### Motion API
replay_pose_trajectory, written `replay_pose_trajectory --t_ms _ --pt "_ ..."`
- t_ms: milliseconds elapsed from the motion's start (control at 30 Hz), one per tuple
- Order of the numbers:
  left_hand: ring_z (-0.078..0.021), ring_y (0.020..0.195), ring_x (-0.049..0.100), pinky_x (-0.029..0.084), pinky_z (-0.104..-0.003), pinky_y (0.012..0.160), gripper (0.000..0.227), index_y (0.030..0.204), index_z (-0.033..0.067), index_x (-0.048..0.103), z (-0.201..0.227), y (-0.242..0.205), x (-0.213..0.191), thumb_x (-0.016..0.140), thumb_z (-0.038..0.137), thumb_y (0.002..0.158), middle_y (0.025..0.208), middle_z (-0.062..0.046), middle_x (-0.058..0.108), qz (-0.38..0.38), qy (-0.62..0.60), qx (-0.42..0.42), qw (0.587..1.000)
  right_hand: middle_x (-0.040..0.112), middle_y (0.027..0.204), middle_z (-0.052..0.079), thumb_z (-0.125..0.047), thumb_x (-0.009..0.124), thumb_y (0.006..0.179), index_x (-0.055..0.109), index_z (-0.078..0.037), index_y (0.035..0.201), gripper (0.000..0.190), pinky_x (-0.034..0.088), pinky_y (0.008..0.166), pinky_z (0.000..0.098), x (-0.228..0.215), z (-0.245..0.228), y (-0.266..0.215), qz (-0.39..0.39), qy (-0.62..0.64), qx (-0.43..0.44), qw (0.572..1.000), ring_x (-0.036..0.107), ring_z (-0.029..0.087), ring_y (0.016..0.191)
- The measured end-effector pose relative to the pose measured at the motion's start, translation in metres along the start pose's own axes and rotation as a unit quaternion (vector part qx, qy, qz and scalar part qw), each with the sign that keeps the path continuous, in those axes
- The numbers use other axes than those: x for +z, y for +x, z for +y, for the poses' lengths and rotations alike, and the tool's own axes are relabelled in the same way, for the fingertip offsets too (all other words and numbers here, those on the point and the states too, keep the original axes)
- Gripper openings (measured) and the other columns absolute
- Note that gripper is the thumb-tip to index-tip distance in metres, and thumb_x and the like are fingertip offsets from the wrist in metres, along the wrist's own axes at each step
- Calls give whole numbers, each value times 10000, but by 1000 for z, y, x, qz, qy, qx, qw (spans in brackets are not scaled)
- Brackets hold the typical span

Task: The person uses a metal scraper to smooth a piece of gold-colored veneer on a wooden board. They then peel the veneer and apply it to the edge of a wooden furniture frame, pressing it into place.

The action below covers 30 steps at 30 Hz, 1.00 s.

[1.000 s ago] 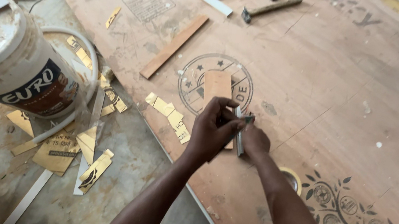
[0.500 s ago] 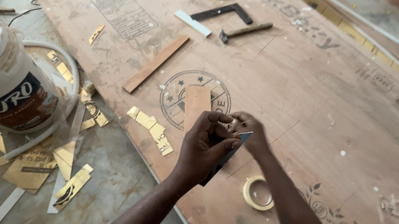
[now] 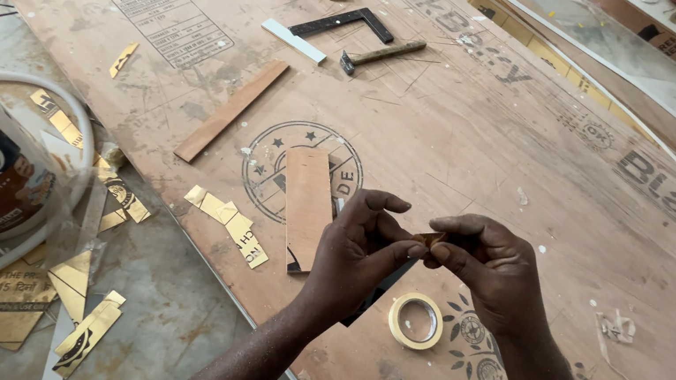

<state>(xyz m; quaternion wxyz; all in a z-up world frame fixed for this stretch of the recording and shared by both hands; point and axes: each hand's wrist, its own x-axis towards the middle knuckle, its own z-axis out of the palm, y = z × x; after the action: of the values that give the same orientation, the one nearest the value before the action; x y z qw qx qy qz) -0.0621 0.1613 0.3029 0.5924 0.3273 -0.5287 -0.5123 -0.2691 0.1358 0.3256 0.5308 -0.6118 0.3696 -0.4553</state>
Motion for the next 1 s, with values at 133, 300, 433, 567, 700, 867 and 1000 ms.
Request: replay_pose_trajectory --t_ms 133,300,433,567,700,867,1000 --pt "-78 826 703 582 -224 688 407 1277 35 512 1 -1 1 748 35 946 878 -71 709 -10 5 -7 1000 762 954 150 8 735 907 707 62 1135 235 633 783 322 -1 3 -5 20 6 12 1000 742 188 877" --pt "-94 883 736 612 -232 749 397 1264 31 512 2 -2 1 744 30 942 911 -81 738 -12 16 4 1000 758 931 154 2 733 908 701 47 1116 215 633 774 323 -1 4 -6 23 9 13 1000 747 189 869" --pt "-104 887 739 613 -237 748 401 1272 35 503 1 -1 -2 739 31 949 907 -91 733 -23 18 0 1000 755 941 156 2 728 910 697 46 1104 202 638 773 330 0 4 -6 25 14 12 1000 748 188 873" --pt "-105 902 741 623 -239 761 399 1281 37 496 -2 0 -2 727 32 955 924 -97 731 -29 -11 -6 999 751 944 157 -1 723 910 698 51 1098 196 647 758 342 -1 7 -6 26 24 18 999 750 195 863" --pt "-108 899 737 622 -241 757 401 1281 32 498 -4 1 -2 731 27 955 929 -101 729 -29 -12 -7 999 749 942 163 2 720 918 704 54 1099 189 644 756 346 -2 10 -4 20 28 16 999 747 199 858" --pt "-124 886 748 627 -261 757 395 1266 36 513 -6 2 -3 743 37 945 912 -95 740 -23 34 12 999 757 960 165 2 716 911 705 49 1093 188 647 772 346 -3 13 -3 24 26 26 999 751 199 872" --pt "-156 929 782 645 -286 777 380 1257 39 515 -9 3 -6 752 72 962 957 -98 765 -25 118 105 987 756 973 161 3 716 915 703 43 1097 187 648 778 350 -4 15 -2 21 26 21 999 752 202 896"
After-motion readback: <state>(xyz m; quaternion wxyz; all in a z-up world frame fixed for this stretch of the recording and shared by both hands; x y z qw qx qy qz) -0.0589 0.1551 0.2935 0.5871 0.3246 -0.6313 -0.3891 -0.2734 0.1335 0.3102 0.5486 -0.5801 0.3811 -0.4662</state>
